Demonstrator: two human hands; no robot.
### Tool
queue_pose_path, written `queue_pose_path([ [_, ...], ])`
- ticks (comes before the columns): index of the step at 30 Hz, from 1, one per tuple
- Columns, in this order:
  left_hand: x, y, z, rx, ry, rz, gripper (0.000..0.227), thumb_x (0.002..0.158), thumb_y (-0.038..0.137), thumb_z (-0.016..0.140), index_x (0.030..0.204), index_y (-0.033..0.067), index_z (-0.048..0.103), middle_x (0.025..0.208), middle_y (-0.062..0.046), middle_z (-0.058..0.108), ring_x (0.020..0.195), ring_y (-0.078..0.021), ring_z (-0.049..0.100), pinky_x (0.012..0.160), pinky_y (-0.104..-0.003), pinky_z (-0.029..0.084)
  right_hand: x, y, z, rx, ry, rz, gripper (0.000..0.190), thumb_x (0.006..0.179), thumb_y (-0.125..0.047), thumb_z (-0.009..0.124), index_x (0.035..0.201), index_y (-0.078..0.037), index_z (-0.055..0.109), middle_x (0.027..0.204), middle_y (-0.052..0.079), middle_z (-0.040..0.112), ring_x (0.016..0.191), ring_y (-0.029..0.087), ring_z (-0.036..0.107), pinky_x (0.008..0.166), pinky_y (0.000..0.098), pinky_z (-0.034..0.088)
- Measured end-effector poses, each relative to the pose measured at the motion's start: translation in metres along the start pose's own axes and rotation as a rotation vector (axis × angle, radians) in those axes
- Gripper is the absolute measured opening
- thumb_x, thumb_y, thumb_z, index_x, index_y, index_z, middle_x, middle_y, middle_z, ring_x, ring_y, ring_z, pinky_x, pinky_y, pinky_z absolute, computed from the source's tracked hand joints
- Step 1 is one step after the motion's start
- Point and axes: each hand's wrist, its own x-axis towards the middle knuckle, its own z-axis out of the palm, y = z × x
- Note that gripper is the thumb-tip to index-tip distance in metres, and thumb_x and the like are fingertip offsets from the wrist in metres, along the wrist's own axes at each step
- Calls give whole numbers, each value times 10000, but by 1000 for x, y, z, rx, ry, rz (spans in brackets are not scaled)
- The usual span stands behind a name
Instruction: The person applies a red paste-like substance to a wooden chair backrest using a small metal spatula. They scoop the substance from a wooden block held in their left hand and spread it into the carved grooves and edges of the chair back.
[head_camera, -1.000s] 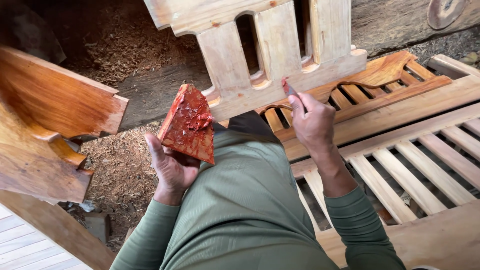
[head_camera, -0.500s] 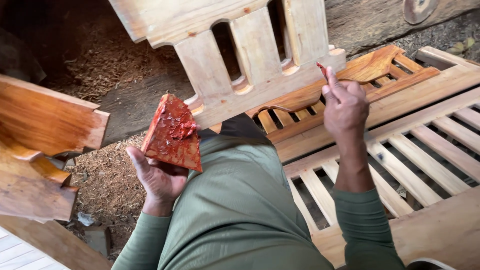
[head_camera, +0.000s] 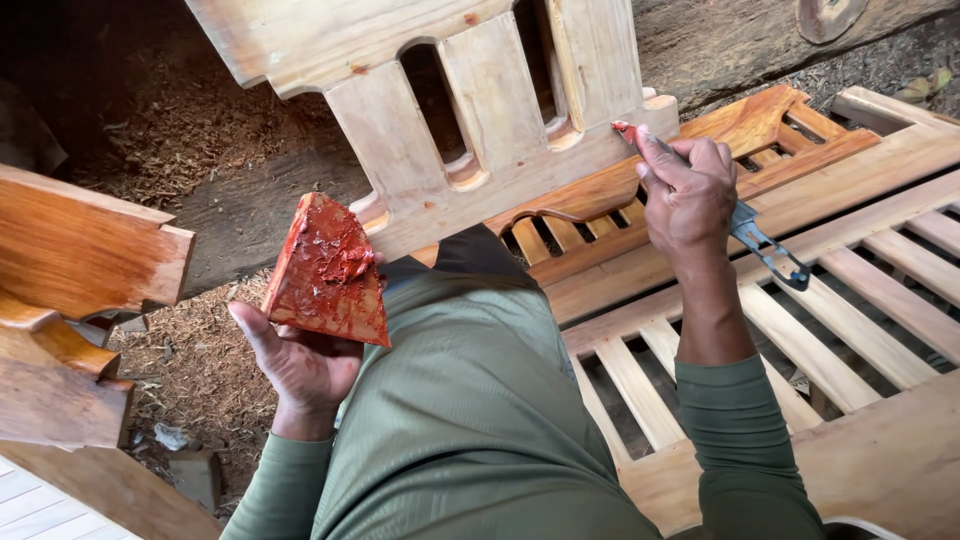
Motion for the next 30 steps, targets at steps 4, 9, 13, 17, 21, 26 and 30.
queue_pose_path([
  [4, 0, 0, 2, 19, -21, 0, 984, 626, 646, 538, 1355, 34, 287, 1277, -191, 401, 1177, -386, 408, 1016, -568, 306, -2, -9, 4, 22, 39, 5, 302, 822, -128, 726, 1108, -222, 704, 842, 45, 507, 810, 271, 511, 765, 354, 406],
  [9, 2, -1, 2, -5, -41, 2, 991, 625, 643, 545, 1355, 25, 283, 1266, -193, 404, 1176, -391, 411, 1014, -586, 301, -3, -17, 2, 2, 47, -35, 316, 872, -77, 646, 1164, -195, 665, 807, 84, 474, 764, 315, 495, 726, 372, 422],
  [13, 2, -3, 1, 27, -51, 13, 1003, 625, 659, 522, 1363, 27, 272, 1292, -186, 391, 1191, -387, 404, 1012, -588, 304, -2, -21, -4, -6, 42, -65, 308, 877, -69, 625, 1165, -174, 659, 791, 98, 480, 750, 333, 500, 696, 388, 427],
  [17, 0, -3, -1, 25, -47, 7, 985, 626, 652, 521, 1353, 27, 294, 1281, -188, 404, 1177, -385, 414, 1014, -579, 306, -4, -25, -10, -62, 1, -56, 317, 870, -64, 598, 1165, -168, 655, 790, 105, 481, 746, 334, 496, 670, 399, 430],
  [21, 1, -4, -4, 16, -72, 26, 981, 629, 653, 511, 1346, 16, 302, 1306, -204, 397, 1195, -399, 405, 1027, -580, 293, 2, -40, -28, -155, -135, 15, 312, 872, -76, 557, 1146, -180, 664, 810, 107, 518, 742, 322, 503, 661, 389, 430],
  [26, -1, -4, -3, -5, -67, 33, 950, 636, 647, 493, 1329, 16, 336, 1303, -224, 412, 1184, -407, 419, 1019, -577, 308, 19, -46, -52, 143, -377, 298, 296, 868, -142, 574, 1153, -194, 633, 750, 94, 617, 646, 243, 590, 605, 344, 466],
  [30, -2, -4, -1, 3, -65, 33, 966, 630, 647, 501, 1331, 6, 326, 1298, -224, 408, 1183, -413, 415, 1023, -576, 302, 22, -45, -40, 693, -365, 758, 252, 907, -134, 551, 1135, -32, 583, 647, 159, 621, 399, 157, 563, 344, 234, 482],
])
